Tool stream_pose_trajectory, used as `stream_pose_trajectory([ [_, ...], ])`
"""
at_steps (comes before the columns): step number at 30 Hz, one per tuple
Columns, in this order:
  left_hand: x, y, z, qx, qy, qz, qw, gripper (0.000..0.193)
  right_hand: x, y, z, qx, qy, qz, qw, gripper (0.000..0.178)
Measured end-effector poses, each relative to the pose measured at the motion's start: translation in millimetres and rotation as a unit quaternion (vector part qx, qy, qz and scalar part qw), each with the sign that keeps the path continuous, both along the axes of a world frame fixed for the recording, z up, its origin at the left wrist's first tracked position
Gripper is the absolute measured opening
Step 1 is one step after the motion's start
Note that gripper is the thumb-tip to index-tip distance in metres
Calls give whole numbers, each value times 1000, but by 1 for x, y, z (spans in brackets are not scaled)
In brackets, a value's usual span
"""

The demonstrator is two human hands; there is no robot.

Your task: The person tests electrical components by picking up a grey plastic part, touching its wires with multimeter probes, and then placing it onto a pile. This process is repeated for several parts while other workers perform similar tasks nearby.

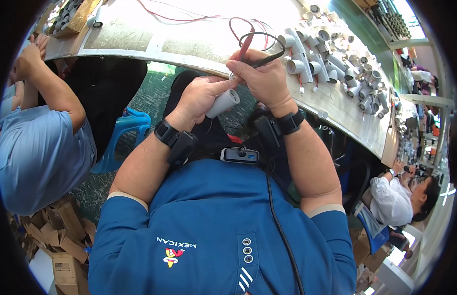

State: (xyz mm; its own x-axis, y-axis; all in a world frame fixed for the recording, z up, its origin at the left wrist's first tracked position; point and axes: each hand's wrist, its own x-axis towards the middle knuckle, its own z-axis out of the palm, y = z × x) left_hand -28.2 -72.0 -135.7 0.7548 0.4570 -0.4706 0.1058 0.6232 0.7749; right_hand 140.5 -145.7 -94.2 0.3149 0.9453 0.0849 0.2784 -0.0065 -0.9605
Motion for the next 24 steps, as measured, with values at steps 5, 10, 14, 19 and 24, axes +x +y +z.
stream_pose_trajectory([
  [5,0,0,-1,-7,0,-1,1000,36,0,-2,-5,39,-47,6,998,12],
  [10,2,2,-4,-10,-15,-5,1000,37,-4,-3,3,45,-29,-3,999,11],
  [14,-1,6,-4,-6,-9,-14,1000,36,-9,-2,8,33,-7,-17,999,10],
  [19,-5,7,-6,-7,-2,-4,1000,34,-11,0,12,35,-21,-14,999,10],
  [24,1,3,-10,-28,-17,16,999,32,-6,-1,-2,71,-49,-12,996,9],
])
